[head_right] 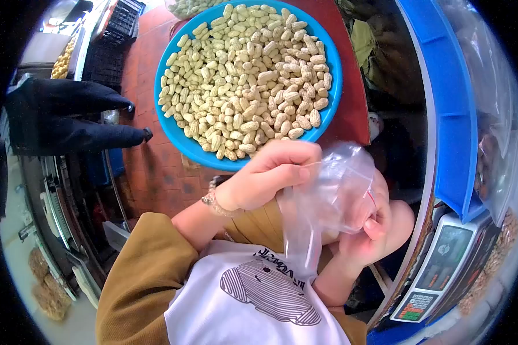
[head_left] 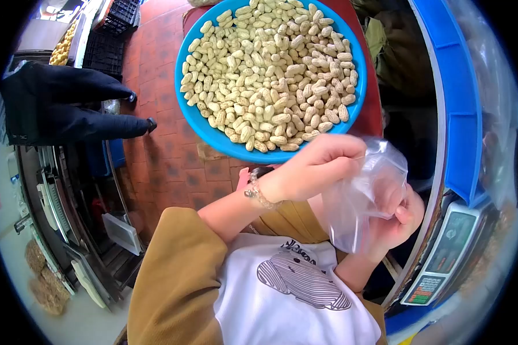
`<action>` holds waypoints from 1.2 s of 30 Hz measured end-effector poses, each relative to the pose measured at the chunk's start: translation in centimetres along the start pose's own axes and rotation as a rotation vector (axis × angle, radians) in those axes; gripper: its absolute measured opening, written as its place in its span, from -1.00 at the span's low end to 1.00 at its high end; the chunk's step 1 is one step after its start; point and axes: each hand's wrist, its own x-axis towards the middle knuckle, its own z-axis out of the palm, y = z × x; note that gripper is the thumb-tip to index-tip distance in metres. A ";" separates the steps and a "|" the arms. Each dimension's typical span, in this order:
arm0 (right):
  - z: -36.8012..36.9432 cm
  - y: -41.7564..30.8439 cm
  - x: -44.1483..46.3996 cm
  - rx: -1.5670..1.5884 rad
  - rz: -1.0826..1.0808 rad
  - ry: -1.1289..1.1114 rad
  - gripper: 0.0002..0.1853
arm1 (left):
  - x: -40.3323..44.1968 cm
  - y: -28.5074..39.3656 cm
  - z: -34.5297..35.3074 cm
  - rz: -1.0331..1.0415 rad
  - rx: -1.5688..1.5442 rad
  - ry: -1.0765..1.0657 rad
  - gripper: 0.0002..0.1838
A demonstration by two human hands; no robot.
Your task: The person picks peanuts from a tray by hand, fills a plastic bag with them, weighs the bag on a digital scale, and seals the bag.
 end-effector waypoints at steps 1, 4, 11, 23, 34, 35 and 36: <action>-0.3 -0.2 -0.1 -0.150 -0.066 0.038 -0.67 | 0.1 -0.1 0.1 0.117 0.214 0.050 -0.82; 1.3 0.9 -1.3 -0.506 -0.395 0.162 -0.59 | -0.3 -0.1 1.5 0.333 0.654 0.126 -0.92; 0.7 2.5 -5.4 -0.547 -0.500 -0.023 -0.58 | -1.5 -1.7 8.2 0.411 0.948 0.164 -0.85; -4.3 0.2 -7.8 -1.310 -1.015 0.367 -0.83 | -3.1 -0.6 8.7 0.520 1.307 0.408 -0.84; 1.3 -5.6 -3.3 -1.629 -0.604 -0.040 -0.73 | -3.8 -0.9 9.3 0.638 1.048 0.287 -0.86; 1.5 -5.7 -2.4 -1.719 -0.507 -0.056 -0.76 | -3.7 -1.0 9.1 0.648 1.021 0.292 -0.86; 0.9 -5.3 -1.0 -1.654 -0.602 -0.026 -0.78 | -3.8 -0.7 9.0 0.634 1.023 0.327 -0.86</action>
